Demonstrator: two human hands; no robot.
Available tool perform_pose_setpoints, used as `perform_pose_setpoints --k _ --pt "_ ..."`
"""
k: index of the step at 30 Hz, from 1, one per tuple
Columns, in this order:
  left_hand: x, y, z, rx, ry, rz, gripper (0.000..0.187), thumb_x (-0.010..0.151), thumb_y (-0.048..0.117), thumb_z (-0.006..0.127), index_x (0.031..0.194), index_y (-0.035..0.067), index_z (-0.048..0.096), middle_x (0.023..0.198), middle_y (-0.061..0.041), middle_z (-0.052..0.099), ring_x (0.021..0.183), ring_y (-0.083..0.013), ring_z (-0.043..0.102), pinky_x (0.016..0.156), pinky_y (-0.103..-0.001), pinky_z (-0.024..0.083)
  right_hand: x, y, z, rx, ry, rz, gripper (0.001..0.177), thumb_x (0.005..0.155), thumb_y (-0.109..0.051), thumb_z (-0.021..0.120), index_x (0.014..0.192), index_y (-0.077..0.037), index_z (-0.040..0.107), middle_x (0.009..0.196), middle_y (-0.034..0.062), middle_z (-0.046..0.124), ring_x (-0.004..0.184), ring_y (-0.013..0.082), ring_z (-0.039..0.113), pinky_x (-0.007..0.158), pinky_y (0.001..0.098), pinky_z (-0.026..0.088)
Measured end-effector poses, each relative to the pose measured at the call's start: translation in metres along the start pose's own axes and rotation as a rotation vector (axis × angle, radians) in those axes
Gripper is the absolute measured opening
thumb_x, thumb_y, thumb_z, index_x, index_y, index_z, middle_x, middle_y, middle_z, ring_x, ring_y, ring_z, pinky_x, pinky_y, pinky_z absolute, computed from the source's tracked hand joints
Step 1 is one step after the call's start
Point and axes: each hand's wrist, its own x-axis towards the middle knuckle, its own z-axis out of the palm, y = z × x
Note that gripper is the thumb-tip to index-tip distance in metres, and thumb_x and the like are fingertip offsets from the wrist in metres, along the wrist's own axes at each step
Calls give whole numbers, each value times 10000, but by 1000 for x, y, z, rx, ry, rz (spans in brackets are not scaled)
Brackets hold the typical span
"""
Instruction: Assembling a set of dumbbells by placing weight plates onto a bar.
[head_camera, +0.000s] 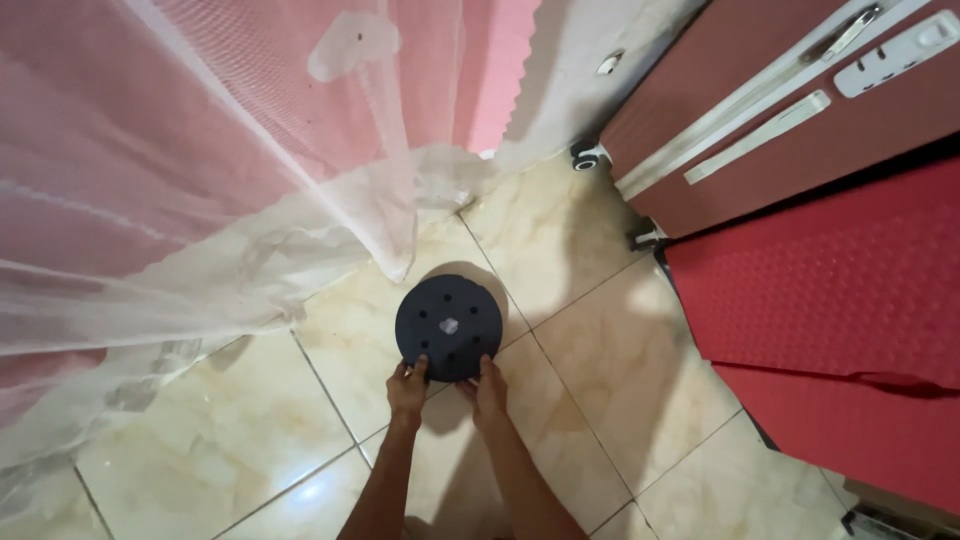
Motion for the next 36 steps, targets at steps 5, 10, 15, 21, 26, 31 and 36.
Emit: perform_pose_setpoints --k 5,10,15,21,26,31,36 --pt "16 10 11 36 50 32 522 909 402 753 1211 -23 725 737 -104 693 619 -172 620 572 -330 499 16 -18 11 3 -26 -54 456 1028 -371 536 1350 -48 551 1240 153 605 1112 296 631 914 444 614" --pt "28 34 16 64 86 -22 584 889 420 761 1288 0 686 935 -165 761 793 -233 703 720 -365 549 34 -31 23 -52 -24 -69 438 1023 -356 548 1315 -30 569 1226 138 610 1118 287 630 879 445 623" --pt "55 52 15 115 54 -24 614 890 457 747 1305 10 675 1068 -200 758 936 -280 727 809 -386 565 55 -37 41 21 -151 -96 428 1028 -340 536 1307 -17 552 1236 148 621 1131 294 636 886 452 619" --pt "73 69 20 -78 23 -9 582 860 428 772 1238 -8 696 1007 -154 770 815 -223 694 709 -374 568 62 -55 63 -46 -104 -101 442 1037 -348 518 1316 -6 550 1259 149 600 1131 300 615 927 481 589" --pt "50 108 12 135 40 -116 514 901 442 757 1165 2 734 849 -170 748 717 -248 664 678 -379 528 72 -51 58 -76 -120 -129 461 1043 -346 534 1330 13 552 1270 155 598 1138 295 624 943 467 600" --pt "82 75 21 205 36 -32 578 917 461 755 1226 -25 700 937 -175 759 791 -268 718 757 -402 566 64 -64 67 -112 -89 -89 520 1027 -381 567 1358 21 550 1260 171 604 1108 316 631 912 461 609" --pt "60 -6 28 837 332 1038 470 1121 295 488 1518 63 584 1328 -243 681 1156 -395 663 1040 -463 518 -9 -104 79 -220 -11 74 548 993 -397 584 1430 -83 479 1304 164 539 1119 326 608 903 481 608"
